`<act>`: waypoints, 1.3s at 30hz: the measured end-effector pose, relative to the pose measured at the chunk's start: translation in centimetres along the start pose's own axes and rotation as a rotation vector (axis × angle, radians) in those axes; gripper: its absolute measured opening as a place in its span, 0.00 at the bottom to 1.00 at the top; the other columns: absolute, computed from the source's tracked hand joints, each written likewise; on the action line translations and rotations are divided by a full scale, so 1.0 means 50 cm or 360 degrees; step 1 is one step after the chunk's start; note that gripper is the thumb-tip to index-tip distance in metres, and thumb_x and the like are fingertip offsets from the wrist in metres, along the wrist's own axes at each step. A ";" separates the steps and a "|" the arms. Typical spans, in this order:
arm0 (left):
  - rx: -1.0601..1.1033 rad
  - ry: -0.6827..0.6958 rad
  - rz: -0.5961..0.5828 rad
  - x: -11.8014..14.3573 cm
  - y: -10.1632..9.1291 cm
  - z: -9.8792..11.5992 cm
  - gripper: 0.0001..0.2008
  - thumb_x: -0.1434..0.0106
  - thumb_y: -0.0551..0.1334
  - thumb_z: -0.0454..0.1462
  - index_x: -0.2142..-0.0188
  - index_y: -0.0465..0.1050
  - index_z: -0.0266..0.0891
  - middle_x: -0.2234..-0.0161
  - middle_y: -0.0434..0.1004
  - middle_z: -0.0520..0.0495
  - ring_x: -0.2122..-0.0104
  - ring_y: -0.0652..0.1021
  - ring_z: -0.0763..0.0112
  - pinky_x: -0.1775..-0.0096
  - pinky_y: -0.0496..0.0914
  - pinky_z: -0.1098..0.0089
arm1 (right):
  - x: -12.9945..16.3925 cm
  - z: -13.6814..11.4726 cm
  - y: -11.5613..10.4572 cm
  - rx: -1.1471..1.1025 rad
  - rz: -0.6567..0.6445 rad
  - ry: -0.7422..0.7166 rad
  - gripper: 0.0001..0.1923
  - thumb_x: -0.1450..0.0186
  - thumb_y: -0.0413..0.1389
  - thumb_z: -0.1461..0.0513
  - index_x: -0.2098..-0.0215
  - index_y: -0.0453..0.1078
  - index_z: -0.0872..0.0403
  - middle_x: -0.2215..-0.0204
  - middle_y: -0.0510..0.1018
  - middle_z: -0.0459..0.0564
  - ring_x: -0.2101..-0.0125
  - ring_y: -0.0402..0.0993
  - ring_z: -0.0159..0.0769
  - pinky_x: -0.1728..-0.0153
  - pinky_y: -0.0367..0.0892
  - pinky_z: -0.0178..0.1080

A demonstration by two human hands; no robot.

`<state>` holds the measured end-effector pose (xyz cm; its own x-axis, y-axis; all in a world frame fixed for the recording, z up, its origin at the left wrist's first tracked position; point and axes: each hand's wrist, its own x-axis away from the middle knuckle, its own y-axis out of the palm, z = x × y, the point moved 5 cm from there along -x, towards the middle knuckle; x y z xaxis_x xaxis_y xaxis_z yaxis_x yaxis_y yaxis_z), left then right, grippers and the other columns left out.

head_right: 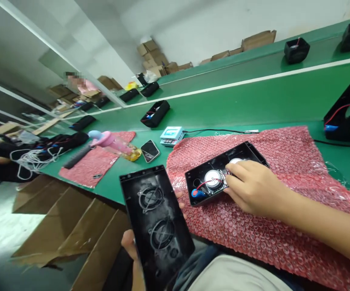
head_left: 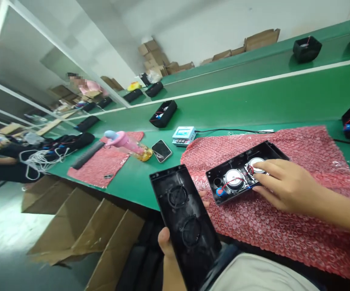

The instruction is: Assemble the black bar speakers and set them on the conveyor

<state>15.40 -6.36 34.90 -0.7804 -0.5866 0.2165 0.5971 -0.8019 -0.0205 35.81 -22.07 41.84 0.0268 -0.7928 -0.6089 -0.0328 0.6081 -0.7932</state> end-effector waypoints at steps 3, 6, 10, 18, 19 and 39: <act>0.0048 -0.0009 -0.0162 -0.013 -0.008 0.050 0.41 0.56 0.58 0.63 0.48 0.66 0.43 0.57 0.77 0.42 0.62 0.78 0.50 0.62 0.74 0.54 | -0.004 0.010 -0.032 0.0024 0.0135 -0.0018 0.09 0.35 0.51 0.64 0.69 0.71 0.60 0.65 0.76 0.59 0.67 0.72 0.42 0.68 0.68 0.43; -0.0645 0.0336 -0.0074 -0.053 0.017 0.141 0.46 0.60 0.68 0.55 0.43 0.60 0.42 0.50 0.72 0.41 0.52 0.72 0.46 0.52 0.69 0.50 | -0.003 0.030 -0.061 0.0089 0.0238 0.0030 0.08 0.35 0.52 0.63 0.69 0.70 0.58 0.66 0.76 0.56 0.67 0.72 0.41 0.68 0.69 0.43; -0.1772 0.0708 0.0048 -0.109 0.121 0.236 0.52 0.60 0.70 0.49 0.38 0.50 0.39 0.42 0.64 0.38 0.45 0.65 0.45 0.45 0.59 0.46 | 0.001 0.080 -0.097 0.0037 0.0427 0.0217 0.05 0.35 0.54 0.61 0.66 0.70 0.54 0.65 0.77 0.52 0.64 0.73 0.40 0.63 0.69 0.43; -0.2315 0.1051 -0.0497 -0.116 0.305 0.224 0.52 0.59 0.69 0.48 0.38 0.50 0.33 0.40 0.61 0.37 0.46 0.64 0.46 0.47 0.62 0.46 | 0.025 0.119 -0.073 -0.0039 -0.0140 0.0192 0.41 0.47 0.59 0.42 0.44 0.61 0.57 0.45 0.66 0.63 0.45 0.60 0.57 0.50 0.61 0.60; -0.2355 0.1088 -0.0496 -0.112 0.314 0.219 0.51 0.58 0.68 0.47 0.38 0.50 0.32 0.40 0.61 0.37 0.47 0.65 0.46 0.48 0.63 0.45 | 0.028 0.102 -0.064 0.0052 -0.0269 0.0119 0.45 0.52 0.62 0.41 0.44 0.61 0.57 0.44 0.65 0.63 0.44 0.59 0.60 0.49 0.58 0.62; -0.1928 0.1474 0.0030 -0.092 0.100 0.090 0.20 0.44 0.63 0.42 0.52 0.70 0.39 0.49 0.68 0.38 0.47 0.65 0.51 0.49 0.64 0.50 | 0.026 0.191 -0.115 0.0375 -0.0008 0.0743 0.47 0.51 0.58 0.43 0.41 0.55 0.60 0.51 0.70 0.65 0.54 0.69 0.62 0.55 0.66 0.59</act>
<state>22.80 -7.16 38.21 -0.8875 -0.0905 -0.4518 0.4604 -0.1305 -0.8781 45.57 -26.22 45.50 -0.4239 -0.6969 -0.5785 0.1935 0.5543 -0.8095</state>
